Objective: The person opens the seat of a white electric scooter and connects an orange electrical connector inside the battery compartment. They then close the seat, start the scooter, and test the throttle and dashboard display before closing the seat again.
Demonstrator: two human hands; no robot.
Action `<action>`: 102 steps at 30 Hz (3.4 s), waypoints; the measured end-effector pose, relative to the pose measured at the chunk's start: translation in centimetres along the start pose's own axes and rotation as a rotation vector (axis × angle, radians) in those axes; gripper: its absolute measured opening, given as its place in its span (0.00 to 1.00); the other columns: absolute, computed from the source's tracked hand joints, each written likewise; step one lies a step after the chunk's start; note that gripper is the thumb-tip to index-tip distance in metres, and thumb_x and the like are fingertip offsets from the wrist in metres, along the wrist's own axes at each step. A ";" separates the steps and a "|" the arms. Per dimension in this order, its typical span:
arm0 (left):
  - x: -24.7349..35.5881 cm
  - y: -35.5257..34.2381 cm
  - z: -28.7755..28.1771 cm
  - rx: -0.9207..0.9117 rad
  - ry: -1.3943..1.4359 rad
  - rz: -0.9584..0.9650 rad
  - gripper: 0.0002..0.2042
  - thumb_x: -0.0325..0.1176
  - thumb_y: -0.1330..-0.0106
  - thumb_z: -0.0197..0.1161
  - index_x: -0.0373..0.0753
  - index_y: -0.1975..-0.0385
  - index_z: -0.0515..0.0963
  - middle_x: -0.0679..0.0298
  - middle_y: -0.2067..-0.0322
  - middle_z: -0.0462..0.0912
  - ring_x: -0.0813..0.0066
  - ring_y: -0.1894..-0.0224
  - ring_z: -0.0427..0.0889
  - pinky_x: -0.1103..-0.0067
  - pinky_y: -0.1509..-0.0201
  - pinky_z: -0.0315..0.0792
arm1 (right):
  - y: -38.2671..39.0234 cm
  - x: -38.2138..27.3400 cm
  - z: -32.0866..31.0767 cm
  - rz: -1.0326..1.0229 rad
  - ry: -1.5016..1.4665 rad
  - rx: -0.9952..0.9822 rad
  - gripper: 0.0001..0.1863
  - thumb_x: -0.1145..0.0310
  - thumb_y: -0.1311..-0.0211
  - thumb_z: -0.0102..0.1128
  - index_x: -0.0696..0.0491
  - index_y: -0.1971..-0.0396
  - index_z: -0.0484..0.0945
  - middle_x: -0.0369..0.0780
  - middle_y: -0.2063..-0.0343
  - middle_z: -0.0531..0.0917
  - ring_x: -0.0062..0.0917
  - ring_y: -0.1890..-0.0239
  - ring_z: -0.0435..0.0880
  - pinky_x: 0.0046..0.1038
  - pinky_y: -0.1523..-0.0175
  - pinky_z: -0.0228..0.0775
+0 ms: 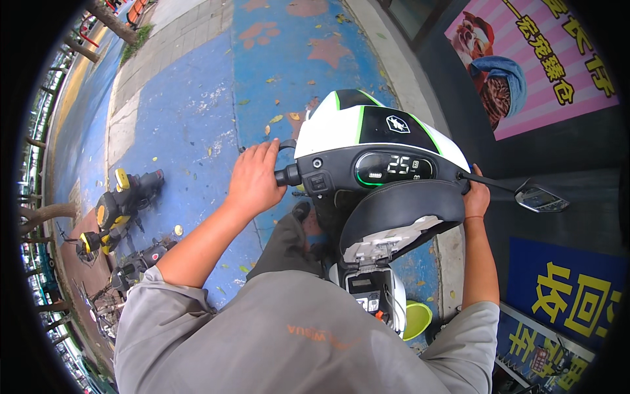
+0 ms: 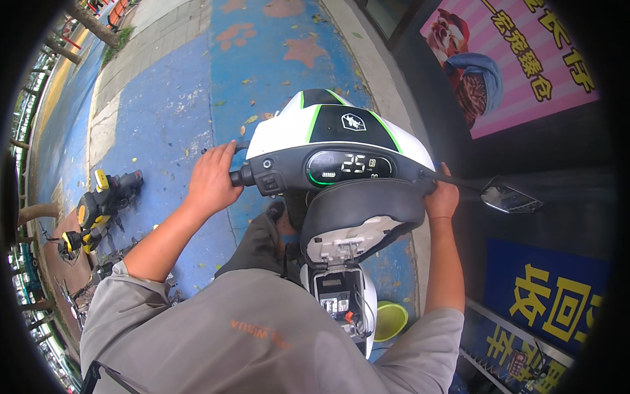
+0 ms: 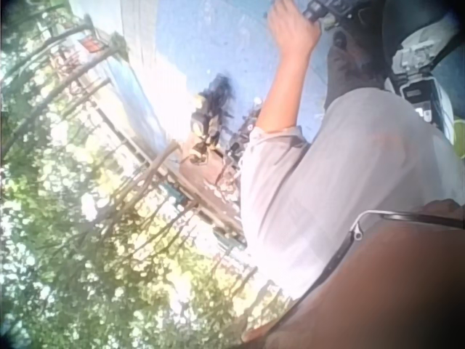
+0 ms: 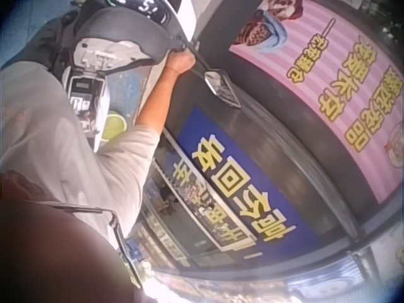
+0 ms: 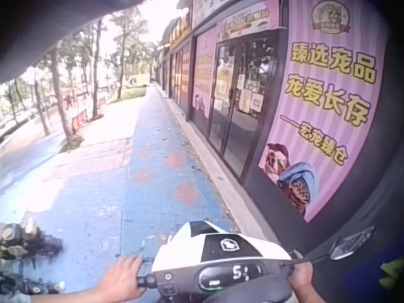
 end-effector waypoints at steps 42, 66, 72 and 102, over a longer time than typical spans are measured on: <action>25.9 13.3 -4.7 -0.691 1.082 1.009 0.24 0.25 0.35 0.72 0.31 0.38 0.85 0.48 0.35 0.84 0.45 0.33 0.82 0.55 0.28 0.75 | 0.7 -1.0 0.6 0.098 0.048 -0.148 0.10 0.67 0.34 0.68 0.41 0.55 0.90 0.37 0.56 0.93 0.39 0.43 0.89 0.49 0.39 0.71; -0.4 -0.5 -0.1 -0.082 0.021 0.165 0.20 0.37 0.44 0.83 0.31 0.58 0.87 0.41 0.31 0.78 0.36 0.32 0.78 0.54 0.26 0.73 | 3.9 -3.3 -2.8 -0.153 -0.185 -0.027 0.55 0.47 0.49 0.87 0.49 0.23 0.69 0.46 0.41 0.80 0.49 0.32 0.75 0.48 0.24 0.59; -0.6 0.2 -0.1 -0.091 0.020 0.097 0.17 0.36 0.42 0.82 0.33 0.58 0.88 0.40 0.29 0.77 0.35 0.30 0.77 0.55 0.26 0.74 | 3.1 -4.2 -3.9 -0.168 -0.226 -0.062 0.51 0.48 0.48 0.86 0.49 0.26 0.71 0.45 0.44 0.80 0.47 0.35 0.76 0.47 0.27 0.60; -0.5 0.2 0.4 -0.032 -0.009 0.133 0.17 0.36 0.43 0.80 0.33 0.59 0.88 0.38 0.31 0.79 0.34 0.32 0.79 0.54 0.29 0.76 | 2.8 -3.6 -3.4 -0.194 -0.210 -0.021 0.55 0.44 0.50 0.86 0.52 0.25 0.70 0.45 0.46 0.80 0.45 0.37 0.77 0.47 0.28 0.61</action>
Point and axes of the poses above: each hand's wrist, its own y-axis away from the middle knuckle, its own z-axis out of the palm, x = y × z, the point moved 6 cm from there along -y, towards the middle knuckle
